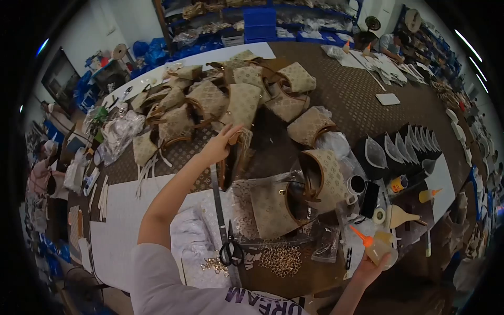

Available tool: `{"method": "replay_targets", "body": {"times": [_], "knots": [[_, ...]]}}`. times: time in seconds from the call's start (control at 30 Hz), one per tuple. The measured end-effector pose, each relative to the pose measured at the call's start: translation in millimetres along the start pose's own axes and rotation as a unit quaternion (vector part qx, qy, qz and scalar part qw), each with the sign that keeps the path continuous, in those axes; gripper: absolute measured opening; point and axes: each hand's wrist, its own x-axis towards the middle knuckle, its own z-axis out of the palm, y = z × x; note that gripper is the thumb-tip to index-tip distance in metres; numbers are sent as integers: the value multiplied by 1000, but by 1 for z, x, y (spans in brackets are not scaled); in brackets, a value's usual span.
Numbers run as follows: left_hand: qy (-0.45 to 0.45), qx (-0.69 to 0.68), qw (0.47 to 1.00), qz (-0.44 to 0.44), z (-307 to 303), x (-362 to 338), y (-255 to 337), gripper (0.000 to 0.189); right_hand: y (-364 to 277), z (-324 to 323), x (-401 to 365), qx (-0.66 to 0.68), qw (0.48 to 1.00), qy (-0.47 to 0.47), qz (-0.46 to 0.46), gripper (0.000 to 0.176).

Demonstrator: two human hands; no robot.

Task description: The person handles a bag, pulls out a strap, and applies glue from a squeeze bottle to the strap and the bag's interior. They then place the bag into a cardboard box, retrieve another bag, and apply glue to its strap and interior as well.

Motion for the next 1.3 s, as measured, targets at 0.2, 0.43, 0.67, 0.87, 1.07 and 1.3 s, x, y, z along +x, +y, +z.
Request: {"method": "replay_targets", "body": {"times": [0.2, 0.43, 0.67, 0.87, 1.07, 1.3], "knots": [[-12, -456, 855, -246, -31, -136, 80, 60, 7, 31, -32, 12, 989, -146, 32, 60], [-157, -515, 784, -311, 35, -239, 180, 59, -3, 49, -88, 14, 968, -241, 62, 49], [-139, -218, 964, 59, 77, -278, 221, 44, -37, 27, -128, 57, 958, -270, 82, 48], [-181, -370, 911, 28, 68, -277, 253, 47, -64, -9, -131, 72, 934, -343, 77, 72], [-137, -228, 963, 31, 48, -279, 287, 37, -77, -19, -138, 92, 935, -337, 56, 76], [-135, -128, 965, 184, 54, -292, 280, 30, -78, -16, -147, 44, 929, -363, 57, 83]]}}
